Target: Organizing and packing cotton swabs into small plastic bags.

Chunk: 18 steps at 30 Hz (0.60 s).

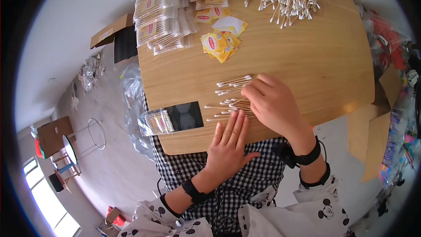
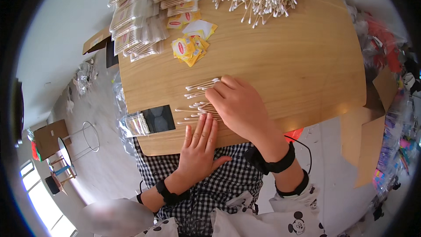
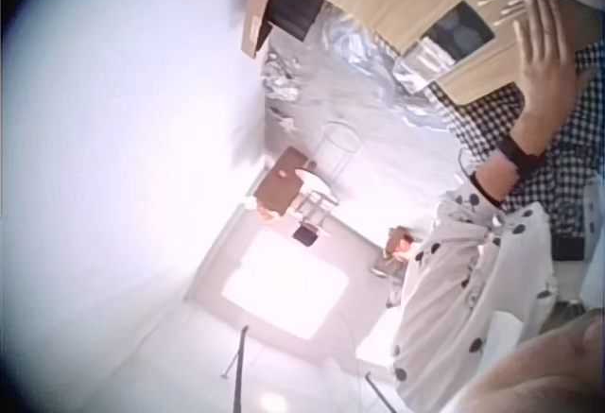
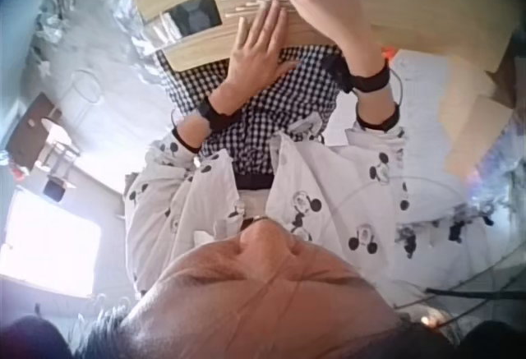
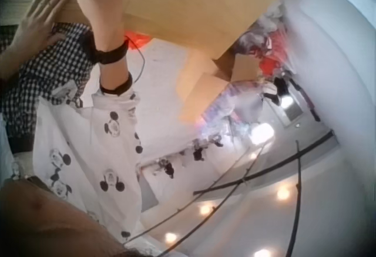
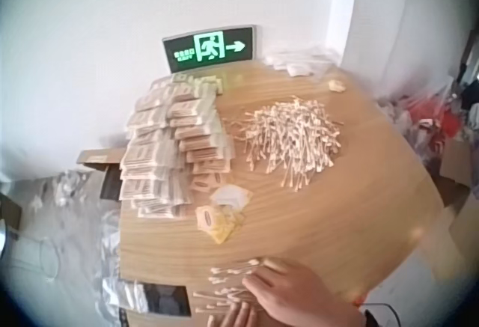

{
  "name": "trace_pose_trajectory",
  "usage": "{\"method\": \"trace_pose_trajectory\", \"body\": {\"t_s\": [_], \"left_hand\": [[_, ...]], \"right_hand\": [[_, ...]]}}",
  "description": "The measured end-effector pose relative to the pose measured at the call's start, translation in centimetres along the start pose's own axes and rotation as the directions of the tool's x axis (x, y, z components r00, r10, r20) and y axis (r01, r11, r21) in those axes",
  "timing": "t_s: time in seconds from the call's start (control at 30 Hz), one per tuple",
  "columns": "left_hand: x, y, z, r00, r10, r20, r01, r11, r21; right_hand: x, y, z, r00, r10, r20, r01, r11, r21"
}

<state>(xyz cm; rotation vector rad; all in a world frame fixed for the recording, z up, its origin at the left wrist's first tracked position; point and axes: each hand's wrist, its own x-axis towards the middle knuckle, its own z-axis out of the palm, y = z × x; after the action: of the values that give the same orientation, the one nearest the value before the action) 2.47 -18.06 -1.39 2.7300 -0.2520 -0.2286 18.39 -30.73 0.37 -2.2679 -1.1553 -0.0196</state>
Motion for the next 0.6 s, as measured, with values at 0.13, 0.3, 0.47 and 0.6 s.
{"method": "trace_pose_trajectory", "body": {"t_s": [0.13, 0.3, 0.47, 0.6], "left_hand": [[-0.2, 0.0, 0.8, 1.000, 0.020, 0.002, -0.020, 0.999, 0.049], [0.2, -0.2, 0.6, 0.999, -0.005, -0.045, 0.006, 1.000, 0.024], [0.4, -1.7, -1.6, 0.972, -0.132, -0.193, 0.064, 0.944, -0.325], [0.3, -4.2, -1.9, 0.861, -0.283, -0.423, 0.053, 0.877, -0.478]], "right_hand": [[1.0, 0.0, -0.3, 0.981, -0.040, 0.192, 0.067, 0.989, -0.134], [0.1, -0.7, -2.6, 0.999, 0.030, 0.020, -0.028, 0.995, -0.095], [-3.7, -2.7, -2.6, 0.988, 0.119, 0.100, -0.114, 0.992, -0.054], [-4.7, -3.6, 0.5, 0.997, 0.069, 0.040, -0.068, 0.997, -0.038]]}}
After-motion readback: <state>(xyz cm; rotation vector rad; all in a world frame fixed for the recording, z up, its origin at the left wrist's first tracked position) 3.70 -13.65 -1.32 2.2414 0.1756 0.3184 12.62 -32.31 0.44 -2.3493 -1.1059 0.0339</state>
